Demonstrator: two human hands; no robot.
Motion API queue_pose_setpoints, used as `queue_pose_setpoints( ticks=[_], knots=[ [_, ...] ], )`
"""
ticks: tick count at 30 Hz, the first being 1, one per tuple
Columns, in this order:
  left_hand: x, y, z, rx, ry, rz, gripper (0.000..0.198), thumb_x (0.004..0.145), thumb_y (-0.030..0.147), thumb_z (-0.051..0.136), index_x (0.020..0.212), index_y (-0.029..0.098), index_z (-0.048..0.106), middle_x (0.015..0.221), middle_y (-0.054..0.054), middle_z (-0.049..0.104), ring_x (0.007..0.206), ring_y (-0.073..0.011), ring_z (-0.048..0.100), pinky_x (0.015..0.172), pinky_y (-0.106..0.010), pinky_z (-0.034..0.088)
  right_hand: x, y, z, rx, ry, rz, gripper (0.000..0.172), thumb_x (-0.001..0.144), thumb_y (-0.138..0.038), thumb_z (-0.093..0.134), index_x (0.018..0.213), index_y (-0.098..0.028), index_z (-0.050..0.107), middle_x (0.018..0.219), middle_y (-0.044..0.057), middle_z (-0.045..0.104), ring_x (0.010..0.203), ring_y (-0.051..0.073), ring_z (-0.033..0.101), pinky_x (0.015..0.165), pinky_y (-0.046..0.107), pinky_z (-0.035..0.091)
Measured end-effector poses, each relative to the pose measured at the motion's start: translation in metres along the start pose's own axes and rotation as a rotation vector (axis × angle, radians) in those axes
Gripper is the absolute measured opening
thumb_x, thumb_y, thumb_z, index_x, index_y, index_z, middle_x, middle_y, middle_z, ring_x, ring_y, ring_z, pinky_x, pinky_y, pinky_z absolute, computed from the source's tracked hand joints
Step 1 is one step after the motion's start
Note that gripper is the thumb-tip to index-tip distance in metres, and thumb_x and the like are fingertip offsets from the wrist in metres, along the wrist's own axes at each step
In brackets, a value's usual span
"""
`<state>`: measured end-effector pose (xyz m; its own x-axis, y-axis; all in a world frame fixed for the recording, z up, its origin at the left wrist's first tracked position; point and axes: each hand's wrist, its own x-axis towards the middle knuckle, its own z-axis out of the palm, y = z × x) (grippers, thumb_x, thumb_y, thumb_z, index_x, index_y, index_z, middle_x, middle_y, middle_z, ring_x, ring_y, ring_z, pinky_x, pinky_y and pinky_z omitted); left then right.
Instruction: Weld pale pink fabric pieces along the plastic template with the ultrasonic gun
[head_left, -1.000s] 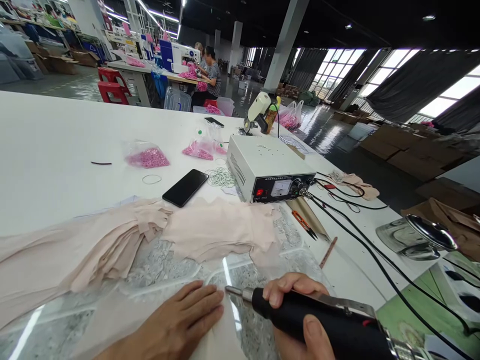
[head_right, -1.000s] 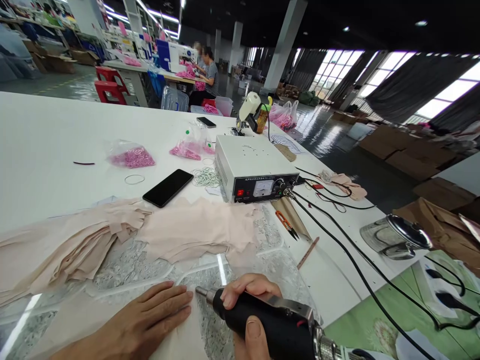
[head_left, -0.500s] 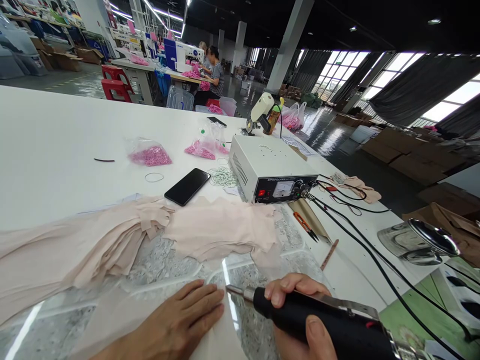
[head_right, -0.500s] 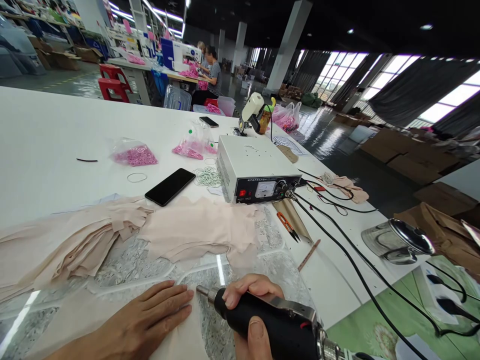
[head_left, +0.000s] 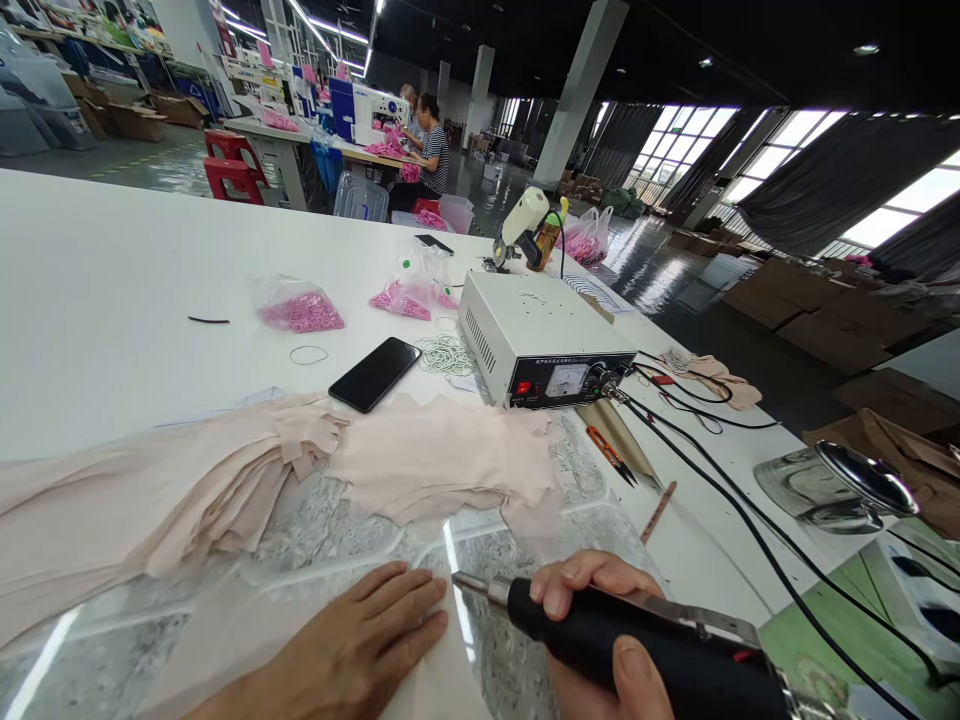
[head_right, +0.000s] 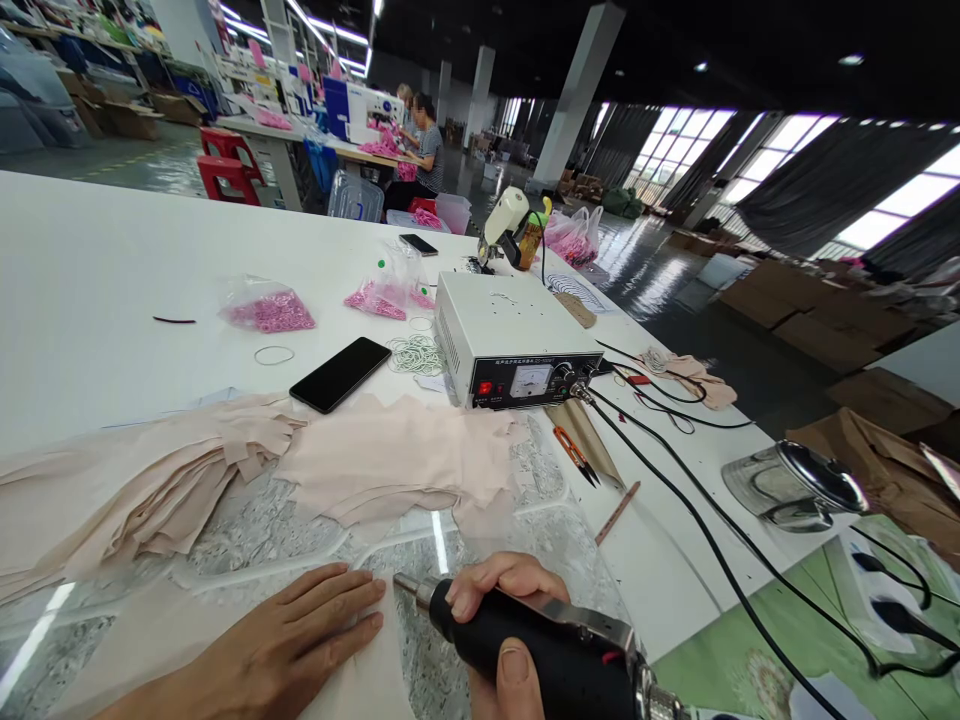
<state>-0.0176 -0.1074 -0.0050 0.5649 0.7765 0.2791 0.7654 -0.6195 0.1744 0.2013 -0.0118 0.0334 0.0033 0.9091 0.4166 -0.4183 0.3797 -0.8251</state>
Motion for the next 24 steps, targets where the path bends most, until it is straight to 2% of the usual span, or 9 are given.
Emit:
queue_pose_setpoints(
  ticks=[9, 14, 17, 24],
  knots=[
    [-0.001, 0.0, 0.003, 0.035, -0.011, 0.022, 0.06, 0.089, 0.001, 0.054, 0.147, 0.014, 0.052, 0.154, -0.01, 0.054, 0.144, -0.0229, 0.05, 0.122, -0.042, 0.036, -0.002, 0.002, 0.003, 0.058, 0.008, -0.001, 0.017, 0.091, -0.04, 0.061, 0.098, -0.025, 0.066, 0.081, 0.0, 0.06, 0.061, 0.015, 0.061, 0.059, 0.033, 0.058],
    [0.001, -0.001, 0.0, 0.05, -0.014, 0.028, 0.059, 0.09, 0.001, 0.054, 0.147, 0.015, 0.052, 0.155, -0.008, 0.053, 0.143, -0.0229, 0.051, 0.122, -0.041, 0.036, -0.003, 0.006, -0.004, 0.051, -0.038, -0.001, 0.017, 0.093, -0.038, 0.058, 0.101, -0.025, 0.065, 0.083, 0.002, 0.06, 0.063, 0.017, 0.061, 0.06, 0.037, 0.059],
    [0.0, -0.001, 0.001, 0.05, -0.01, 0.026, 0.057, 0.091, 0.002, 0.054, 0.147, 0.015, 0.052, 0.155, -0.008, 0.054, 0.143, -0.0228, 0.051, 0.122, -0.041, 0.036, -0.003, 0.007, -0.005, 0.049, -0.031, 0.0, 0.017, 0.093, -0.038, 0.059, 0.101, -0.025, 0.065, 0.083, 0.002, 0.06, 0.063, 0.017, 0.062, 0.06, 0.037, 0.059],
    [0.001, -0.001, 0.004, 0.052, 0.0, 0.017, 0.063, 0.088, -0.001, 0.052, 0.149, 0.015, 0.051, 0.155, -0.008, 0.054, 0.141, -0.0229, 0.053, 0.121, -0.041, 0.037, 0.0, 0.001, 0.007, 0.07, 0.053, -0.001, 0.018, 0.091, -0.041, 0.064, 0.094, -0.023, 0.066, 0.079, 0.0, 0.06, 0.059, 0.014, 0.061, 0.058, 0.032, 0.058]
  ],
)
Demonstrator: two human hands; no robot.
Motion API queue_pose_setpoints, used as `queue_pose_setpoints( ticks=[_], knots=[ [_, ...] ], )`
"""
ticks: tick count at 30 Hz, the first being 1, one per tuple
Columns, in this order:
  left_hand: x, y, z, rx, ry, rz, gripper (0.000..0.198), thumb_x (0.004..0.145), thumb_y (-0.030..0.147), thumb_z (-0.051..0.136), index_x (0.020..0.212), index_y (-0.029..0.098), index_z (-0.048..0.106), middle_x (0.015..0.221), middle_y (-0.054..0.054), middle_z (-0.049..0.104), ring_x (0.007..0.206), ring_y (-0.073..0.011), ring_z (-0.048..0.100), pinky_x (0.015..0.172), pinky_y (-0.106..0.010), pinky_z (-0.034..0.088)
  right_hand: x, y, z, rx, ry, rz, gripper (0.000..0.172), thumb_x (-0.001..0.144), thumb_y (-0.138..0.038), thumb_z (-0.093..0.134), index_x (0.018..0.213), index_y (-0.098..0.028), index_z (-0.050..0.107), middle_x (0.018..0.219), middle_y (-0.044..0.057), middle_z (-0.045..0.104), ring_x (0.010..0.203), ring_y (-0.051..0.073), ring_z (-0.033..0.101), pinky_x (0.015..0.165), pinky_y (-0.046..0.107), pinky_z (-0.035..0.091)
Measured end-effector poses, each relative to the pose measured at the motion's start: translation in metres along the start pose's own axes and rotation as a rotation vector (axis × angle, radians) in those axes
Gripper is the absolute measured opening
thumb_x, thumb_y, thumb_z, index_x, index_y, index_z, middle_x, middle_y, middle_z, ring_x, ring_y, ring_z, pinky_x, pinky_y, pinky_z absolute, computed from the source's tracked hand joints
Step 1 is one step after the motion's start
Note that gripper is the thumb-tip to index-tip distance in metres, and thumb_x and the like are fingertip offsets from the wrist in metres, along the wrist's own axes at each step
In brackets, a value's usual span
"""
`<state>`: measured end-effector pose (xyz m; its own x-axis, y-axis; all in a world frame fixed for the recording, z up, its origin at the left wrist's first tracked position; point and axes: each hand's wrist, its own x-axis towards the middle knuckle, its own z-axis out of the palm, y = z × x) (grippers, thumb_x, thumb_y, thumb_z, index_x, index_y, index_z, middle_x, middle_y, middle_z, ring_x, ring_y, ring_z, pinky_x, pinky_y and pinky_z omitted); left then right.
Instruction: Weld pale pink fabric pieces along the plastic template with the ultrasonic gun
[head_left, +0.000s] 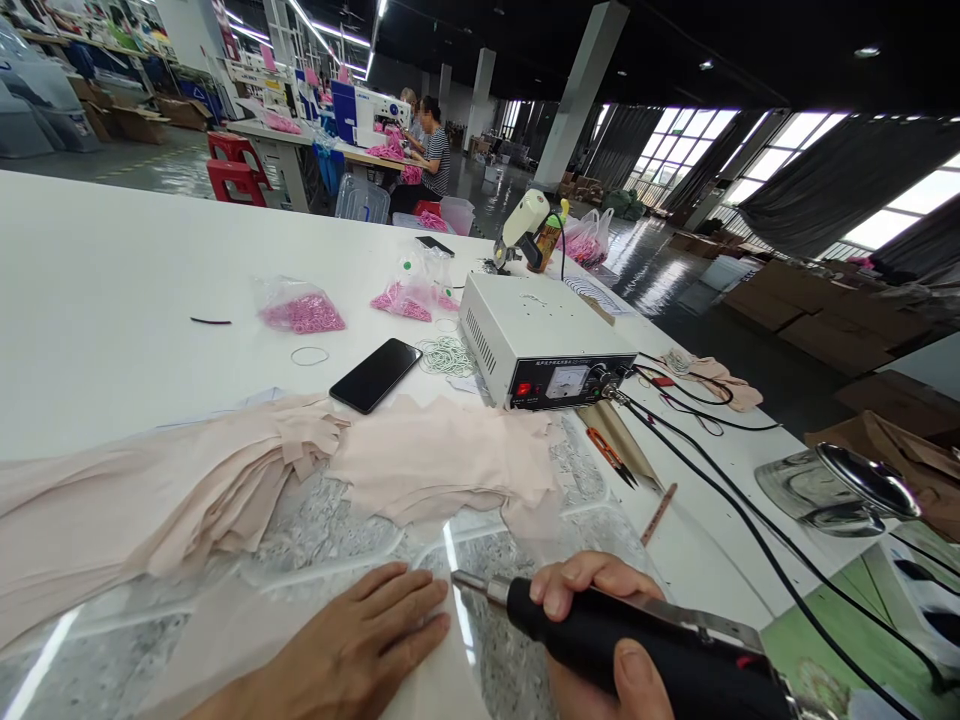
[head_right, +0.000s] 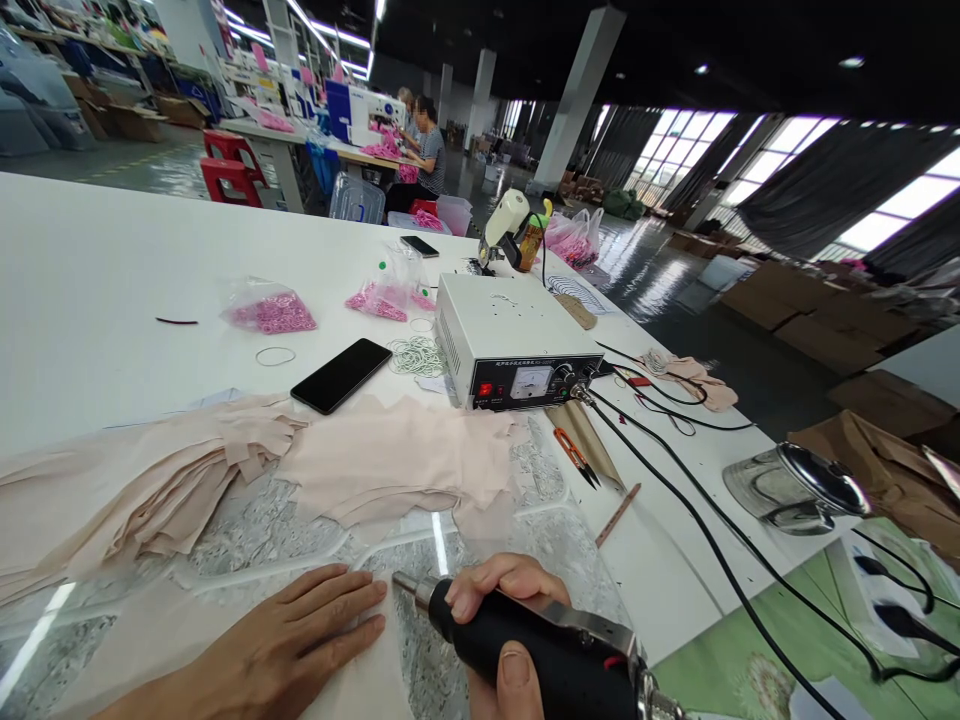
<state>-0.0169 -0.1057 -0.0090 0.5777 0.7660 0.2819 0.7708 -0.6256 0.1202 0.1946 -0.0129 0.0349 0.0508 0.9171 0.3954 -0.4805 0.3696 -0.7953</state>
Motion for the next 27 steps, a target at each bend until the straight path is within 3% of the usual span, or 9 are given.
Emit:
queue_pose_setpoints(
  ticks=[5, 18, 27],
  knots=[
    [0.0018, -0.0009, -0.0029, -0.002, -0.004, 0.005, 0.06, 0.089, 0.001, 0.053, 0.147, 0.016, 0.053, 0.154, -0.007, 0.055, 0.139, -0.023, 0.055, 0.12, -0.041, 0.04, 0.0002, 0.0016, -0.0025, -0.033, -0.069, -0.023, 0.017, 0.092, -0.041, 0.062, 0.097, -0.025, 0.067, 0.079, 0.001, 0.06, 0.059, 0.016, 0.062, 0.057, 0.034, 0.059],
    [0.0025, 0.0003, -0.0022, 0.012, 0.021, 0.0, 0.057, 0.092, 0.002, 0.054, 0.147, 0.017, 0.054, 0.153, -0.007, 0.056, 0.138, -0.0225, 0.055, 0.12, -0.04, 0.04, 0.0031, 0.0042, 0.0036, 0.002, -0.043, -0.06, 0.015, 0.09, -0.038, 0.068, 0.088, -0.023, 0.066, 0.074, -0.001, 0.063, 0.057, 0.013, 0.061, 0.056, 0.028, 0.06],
    [0.0008, 0.0005, 0.0009, 0.016, 0.034, 0.002, 0.056, 0.092, 0.002, 0.051, 0.146, 0.017, 0.054, 0.154, -0.006, 0.056, 0.139, -0.022, 0.055, 0.119, -0.04, 0.041, 0.0051, 0.0043, 0.0007, -0.002, -0.088, -0.062, 0.015, 0.091, -0.039, 0.065, 0.095, -0.025, 0.068, 0.075, -0.001, 0.064, 0.06, 0.014, 0.062, 0.058, 0.03, 0.06]
  ],
)
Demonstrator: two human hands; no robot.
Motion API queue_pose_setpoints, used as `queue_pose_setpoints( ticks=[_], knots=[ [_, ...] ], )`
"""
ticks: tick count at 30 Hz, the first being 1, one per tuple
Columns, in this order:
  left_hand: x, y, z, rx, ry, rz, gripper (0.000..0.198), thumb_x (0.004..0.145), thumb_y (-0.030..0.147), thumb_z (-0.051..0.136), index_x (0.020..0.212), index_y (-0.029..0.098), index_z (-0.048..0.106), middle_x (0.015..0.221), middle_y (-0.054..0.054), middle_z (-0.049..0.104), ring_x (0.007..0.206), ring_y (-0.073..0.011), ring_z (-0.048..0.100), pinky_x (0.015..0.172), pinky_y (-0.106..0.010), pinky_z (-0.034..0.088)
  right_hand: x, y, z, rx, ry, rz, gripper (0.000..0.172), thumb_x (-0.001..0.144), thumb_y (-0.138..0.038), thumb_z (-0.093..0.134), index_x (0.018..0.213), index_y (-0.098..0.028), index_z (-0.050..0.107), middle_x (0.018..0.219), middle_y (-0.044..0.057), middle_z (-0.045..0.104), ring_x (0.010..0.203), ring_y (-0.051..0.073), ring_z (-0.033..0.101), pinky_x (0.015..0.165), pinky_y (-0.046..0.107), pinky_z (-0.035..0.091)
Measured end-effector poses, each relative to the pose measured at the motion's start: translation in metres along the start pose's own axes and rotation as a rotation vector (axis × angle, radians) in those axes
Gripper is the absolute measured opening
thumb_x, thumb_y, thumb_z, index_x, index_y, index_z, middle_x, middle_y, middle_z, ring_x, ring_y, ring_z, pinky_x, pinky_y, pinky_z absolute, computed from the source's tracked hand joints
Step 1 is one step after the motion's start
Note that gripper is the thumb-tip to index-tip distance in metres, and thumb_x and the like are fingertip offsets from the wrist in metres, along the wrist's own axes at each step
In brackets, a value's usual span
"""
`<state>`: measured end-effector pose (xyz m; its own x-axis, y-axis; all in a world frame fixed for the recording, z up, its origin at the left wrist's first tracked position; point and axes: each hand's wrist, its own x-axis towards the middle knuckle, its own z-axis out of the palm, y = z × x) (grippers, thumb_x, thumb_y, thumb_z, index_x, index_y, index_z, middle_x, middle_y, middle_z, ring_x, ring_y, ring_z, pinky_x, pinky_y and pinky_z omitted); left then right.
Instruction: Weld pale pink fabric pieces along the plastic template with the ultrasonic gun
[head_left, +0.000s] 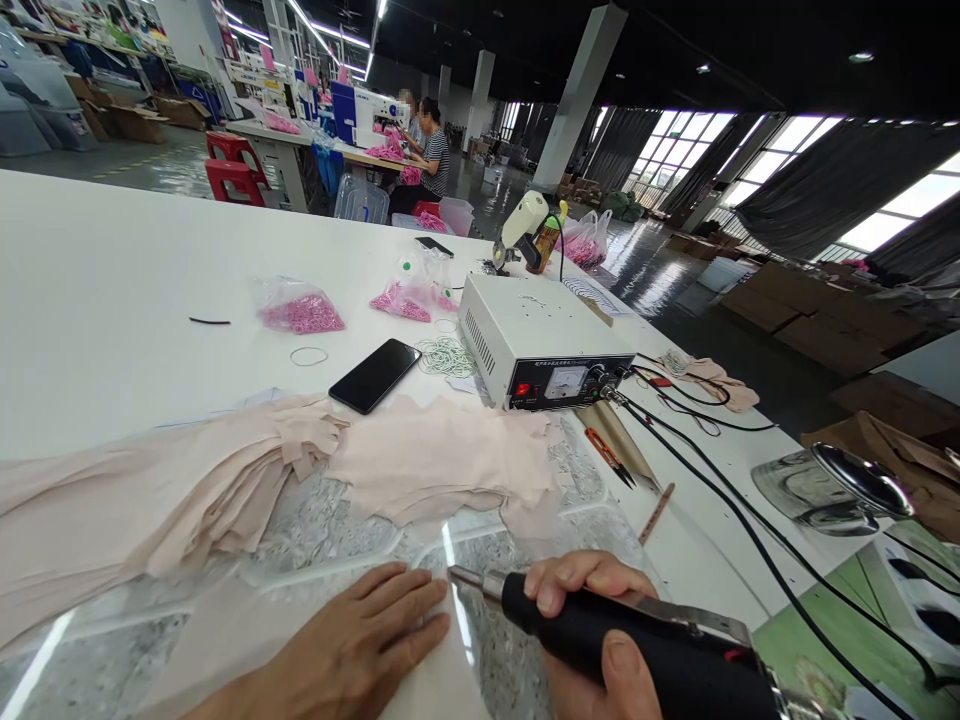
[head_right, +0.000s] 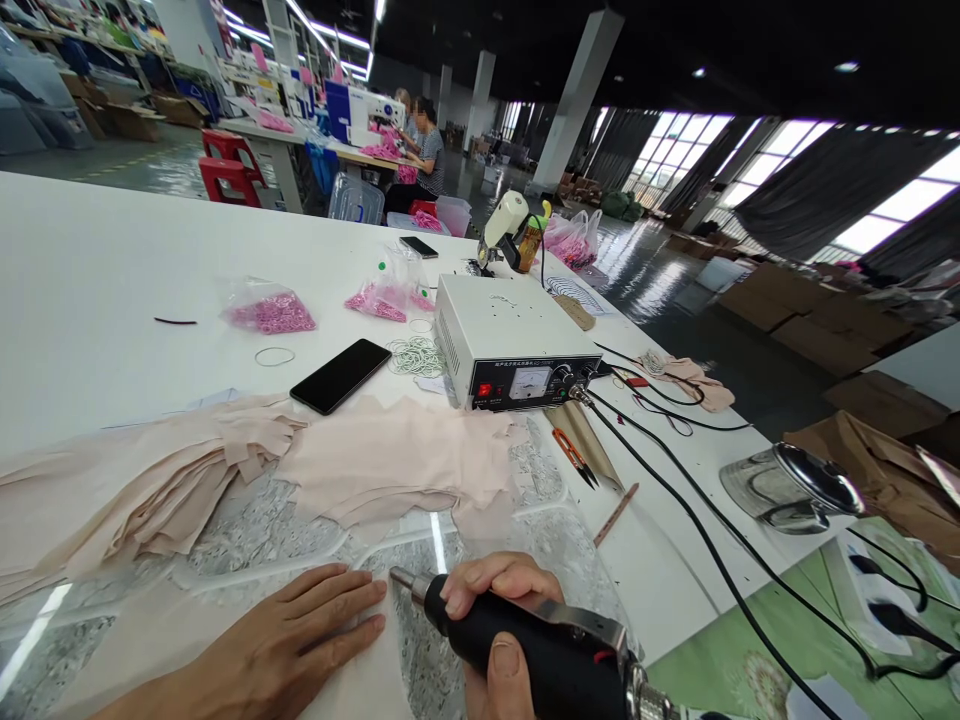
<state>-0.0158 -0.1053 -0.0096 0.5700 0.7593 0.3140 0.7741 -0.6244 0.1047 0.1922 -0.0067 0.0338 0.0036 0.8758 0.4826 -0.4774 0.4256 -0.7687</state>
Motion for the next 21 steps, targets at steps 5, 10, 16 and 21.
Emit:
queue_pose_setpoints(
  ticks=[5, 10, 16, 21],
  knots=[
    [0.003, -0.001, -0.004, -0.009, 0.007, 0.002, 0.056, 0.09, 0.001, 0.051, 0.143, 0.017, 0.057, 0.15, -0.006, 0.059, 0.137, -0.0211, 0.056, 0.118, -0.037, 0.042, 0.0, 0.001, 0.0, -0.035, -0.017, -0.001, 0.015, 0.092, -0.04, 0.064, 0.095, -0.025, 0.067, 0.076, 0.0, 0.063, 0.059, 0.015, 0.063, 0.056, 0.032, 0.06],
    [0.007, -0.001, -0.01, -0.018, 0.063, 0.006, 0.056, 0.089, -0.003, 0.047, 0.14, 0.018, 0.06, 0.145, -0.006, 0.064, 0.134, -0.0192, 0.059, 0.118, -0.034, 0.042, -0.001, 0.004, -0.001, -0.05, -0.027, 0.01, 0.014, 0.094, -0.039, 0.062, 0.092, -0.025, 0.065, 0.076, -0.001, 0.063, 0.059, 0.016, 0.064, 0.058, 0.034, 0.06],
    [0.009, -0.001, -0.013, 0.014, 0.088, 0.02, 0.059, 0.089, -0.006, 0.042, 0.14, 0.018, 0.061, 0.144, -0.006, 0.064, 0.134, -0.0178, 0.059, 0.119, -0.034, 0.04, 0.002, 0.004, 0.001, 0.032, 0.024, -0.022, 0.015, 0.092, -0.038, 0.064, 0.094, -0.024, 0.065, 0.077, -0.001, 0.063, 0.057, 0.014, 0.064, 0.056, 0.032, 0.06],
    [0.009, -0.005, -0.015, 0.088, 0.008, 0.075, 0.058, 0.092, -0.002, 0.043, 0.144, 0.017, 0.058, 0.149, -0.006, 0.06, 0.138, -0.0187, 0.055, 0.122, -0.035, 0.036, 0.0, 0.008, -0.002, 0.03, -0.004, -0.002, 0.015, 0.094, -0.039, 0.062, 0.097, -0.025, 0.063, 0.081, -0.001, 0.063, 0.057, 0.014, 0.065, 0.057, 0.032, 0.059]
  ],
)
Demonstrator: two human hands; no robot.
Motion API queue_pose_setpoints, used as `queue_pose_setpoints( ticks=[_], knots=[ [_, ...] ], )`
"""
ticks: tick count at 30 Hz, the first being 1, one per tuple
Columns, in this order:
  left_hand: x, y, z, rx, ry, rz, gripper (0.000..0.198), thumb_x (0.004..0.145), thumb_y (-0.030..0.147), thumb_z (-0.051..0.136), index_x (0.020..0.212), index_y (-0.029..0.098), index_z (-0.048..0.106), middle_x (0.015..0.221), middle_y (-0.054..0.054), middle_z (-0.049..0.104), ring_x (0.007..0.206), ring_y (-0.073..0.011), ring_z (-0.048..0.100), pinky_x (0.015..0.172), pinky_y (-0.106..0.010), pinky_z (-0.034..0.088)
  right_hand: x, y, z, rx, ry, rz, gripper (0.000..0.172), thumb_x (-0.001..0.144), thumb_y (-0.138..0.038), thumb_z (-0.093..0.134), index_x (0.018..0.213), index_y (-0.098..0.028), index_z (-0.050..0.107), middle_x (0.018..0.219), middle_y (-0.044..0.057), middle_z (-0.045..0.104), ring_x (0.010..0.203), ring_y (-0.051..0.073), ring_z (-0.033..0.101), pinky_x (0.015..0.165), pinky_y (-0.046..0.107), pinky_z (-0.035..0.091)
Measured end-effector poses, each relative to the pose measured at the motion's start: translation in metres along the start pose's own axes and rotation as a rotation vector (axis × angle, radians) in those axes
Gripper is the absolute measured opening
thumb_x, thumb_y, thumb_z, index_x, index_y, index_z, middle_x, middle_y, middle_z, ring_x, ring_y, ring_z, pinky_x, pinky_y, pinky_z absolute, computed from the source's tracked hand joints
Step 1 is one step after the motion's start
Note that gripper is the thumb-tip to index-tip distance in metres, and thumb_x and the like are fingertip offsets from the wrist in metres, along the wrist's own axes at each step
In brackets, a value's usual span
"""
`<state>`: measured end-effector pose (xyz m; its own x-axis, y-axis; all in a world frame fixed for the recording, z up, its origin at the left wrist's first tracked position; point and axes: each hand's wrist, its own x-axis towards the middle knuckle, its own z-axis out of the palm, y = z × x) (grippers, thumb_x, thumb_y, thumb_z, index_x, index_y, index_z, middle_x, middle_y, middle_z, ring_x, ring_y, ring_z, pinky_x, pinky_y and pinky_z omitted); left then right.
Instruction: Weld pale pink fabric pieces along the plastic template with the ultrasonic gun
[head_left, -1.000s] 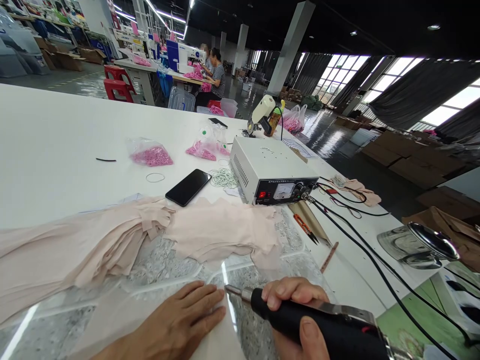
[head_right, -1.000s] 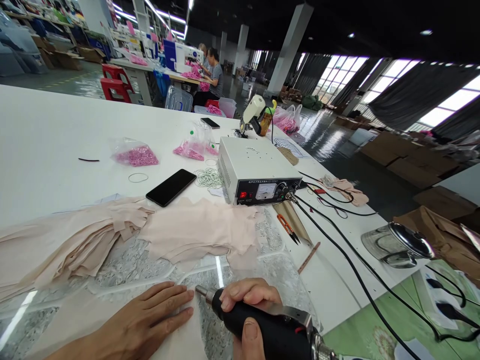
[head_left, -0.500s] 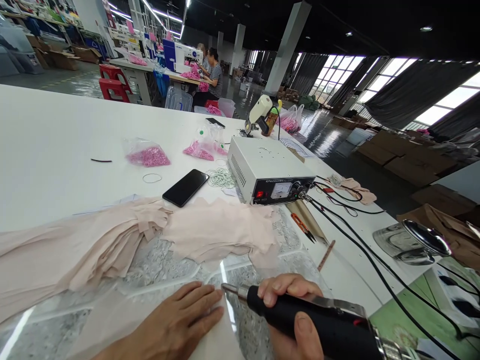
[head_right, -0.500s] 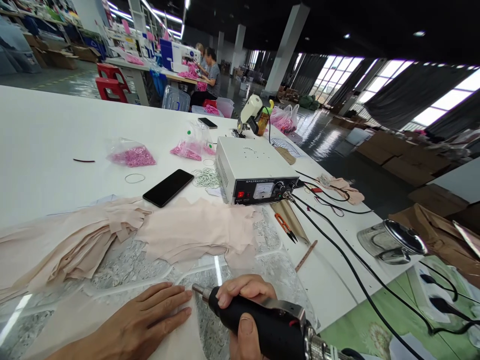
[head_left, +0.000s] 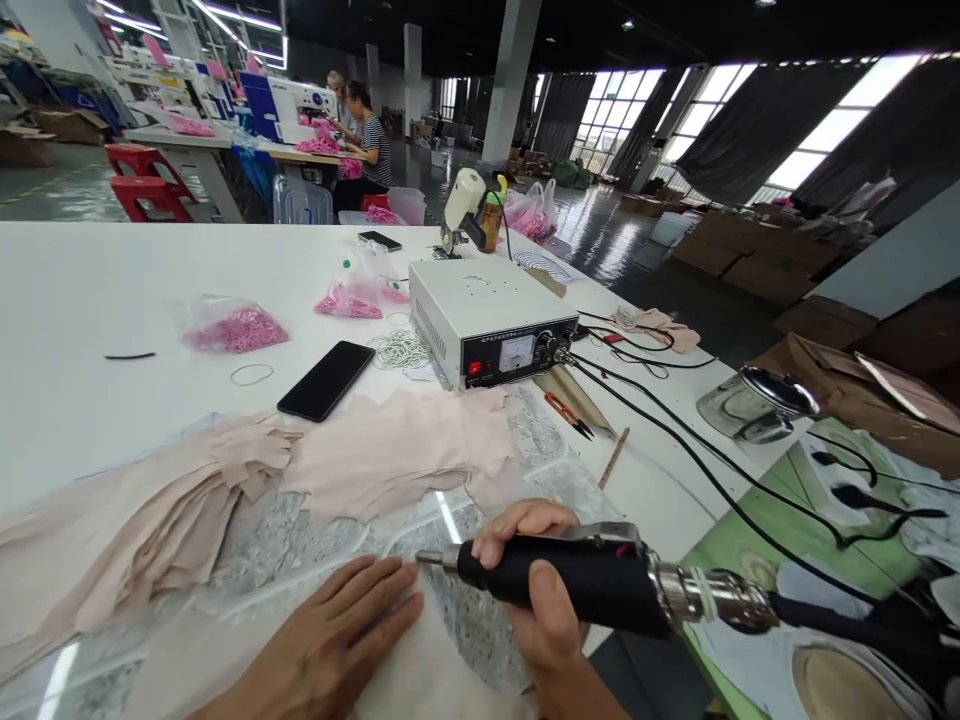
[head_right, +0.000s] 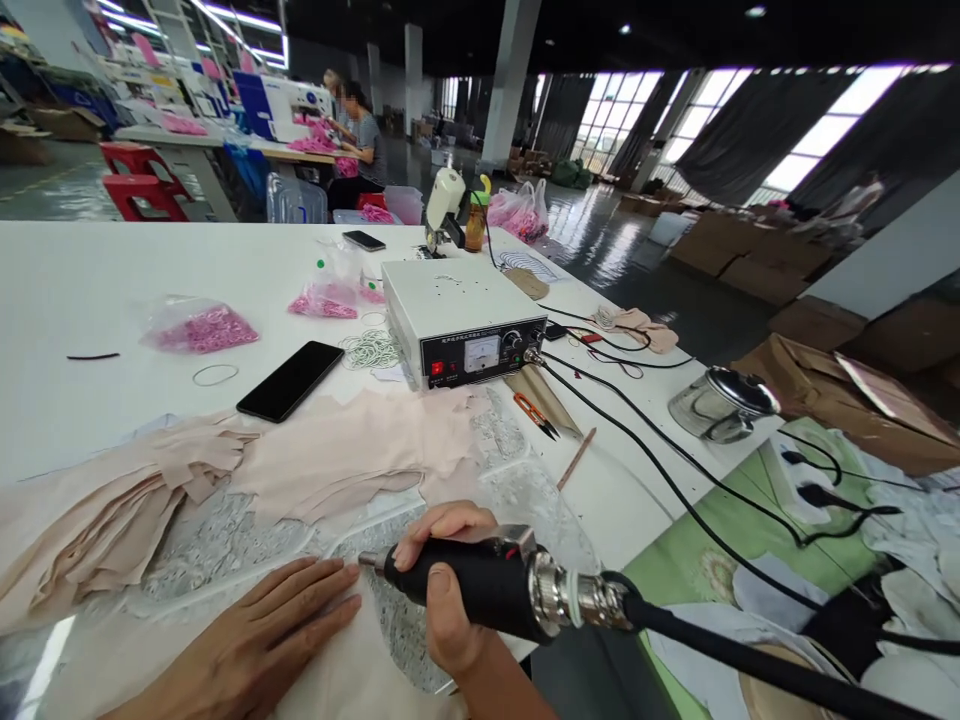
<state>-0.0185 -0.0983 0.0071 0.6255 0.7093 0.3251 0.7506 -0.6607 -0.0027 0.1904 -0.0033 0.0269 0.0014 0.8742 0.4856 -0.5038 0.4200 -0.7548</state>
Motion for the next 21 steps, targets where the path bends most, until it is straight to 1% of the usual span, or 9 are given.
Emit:
queue_pose_setpoints(
  ticks=[2, 4, 6, 9, 13, 18, 21],
  knots=[
    [0.001, -0.001, 0.001, 0.03, -0.016, 0.024, 0.054, 0.095, 0.001, 0.044, 0.144, 0.018, 0.058, 0.15, -0.005, 0.06, 0.14, -0.018, 0.053, 0.125, -0.035, 0.03, -0.001, 0.002, -0.001, 0.017, -0.008, 0.005, 0.014, 0.095, -0.039, 0.062, 0.099, -0.025, 0.062, 0.083, -0.001, 0.064, 0.059, 0.014, 0.065, 0.059, 0.032, 0.058],
    [0.002, -0.001, 0.003, 0.042, 0.008, 0.022, 0.051, 0.097, 0.001, 0.042, 0.142, 0.018, 0.059, 0.148, -0.004, 0.062, 0.14, -0.0172, 0.053, 0.127, -0.036, 0.024, -0.001, 0.004, -0.002, 0.031, -0.001, 0.006, 0.015, 0.094, -0.039, 0.063, 0.099, -0.026, 0.062, 0.084, -0.001, 0.064, 0.059, 0.014, 0.065, 0.059, 0.032, 0.058],
    [0.002, 0.0, 0.006, 0.034, 0.034, -0.001, 0.049, 0.099, 0.001, 0.039, 0.14, 0.019, 0.06, 0.145, -0.004, 0.064, 0.139, -0.0169, 0.053, 0.128, -0.038, 0.022, 0.0, 0.004, -0.001, 0.037, 0.012, 0.008, 0.015, 0.094, -0.039, 0.063, 0.099, -0.025, 0.061, 0.084, -0.001, 0.064, 0.059, 0.014, 0.065, 0.059, 0.032, 0.057],
    [0.001, 0.004, 0.009, 0.01, 0.042, -0.017, 0.049, 0.1, -0.001, 0.038, 0.138, 0.019, 0.06, 0.141, -0.005, 0.067, 0.139, -0.0175, 0.054, 0.128, -0.04, 0.026, 0.001, 0.004, 0.0, 0.034, 0.024, 0.004, 0.015, 0.094, -0.039, 0.064, 0.097, -0.025, 0.061, 0.082, -0.001, 0.064, 0.059, 0.014, 0.065, 0.059, 0.033, 0.057],
    [0.0, 0.006, 0.012, -0.004, 0.033, -0.024, 0.053, 0.097, -0.005, 0.037, 0.139, 0.018, 0.059, 0.14, -0.005, 0.067, 0.139, -0.0192, 0.054, 0.126, -0.043, 0.029, 0.002, 0.005, 0.0, 0.034, 0.033, -0.003, 0.015, 0.093, -0.038, 0.065, 0.097, -0.024, 0.061, 0.083, -0.001, 0.065, 0.058, 0.014, 0.065, 0.059, 0.033, 0.058],
    [-0.001, 0.008, 0.017, -0.013, 0.024, 0.001, 0.051, 0.097, -0.004, 0.04, 0.139, 0.017, 0.059, 0.14, -0.007, 0.067, 0.139, -0.021, 0.053, 0.127, -0.044, 0.027, 0.002, 0.006, 0.001, 0.034, 0.049, 0.0, 0.015, 0.093, -0.039, 0.065, 0.096, -0.024, 0.061, 0.082, -0.001, 0.065, 0.057, 0.013, 0.065, 0.058, 0.032, 0.058],
    [-0.002, 0.009, 0.02, -0.011, 0.016, -0.008, 0.05, 0.097, -0.002, 0.041, 0.139, 0.018, 0.06, 0.139, -0.009, 0.067, 0.136, -0.0237, 0.056, 0.124, -0.047, 0.033, 0.003, 0.005, 0.002, 0.025, 0.058, 0.008, 0.016, 0.093, -0.04, 0.065, 0.095, -0.024, 0.061, 0.082, -0.001, 0.065, 0.056, 0.014, 0.065, 0.057, 0.032, 0.058]
  ],
)
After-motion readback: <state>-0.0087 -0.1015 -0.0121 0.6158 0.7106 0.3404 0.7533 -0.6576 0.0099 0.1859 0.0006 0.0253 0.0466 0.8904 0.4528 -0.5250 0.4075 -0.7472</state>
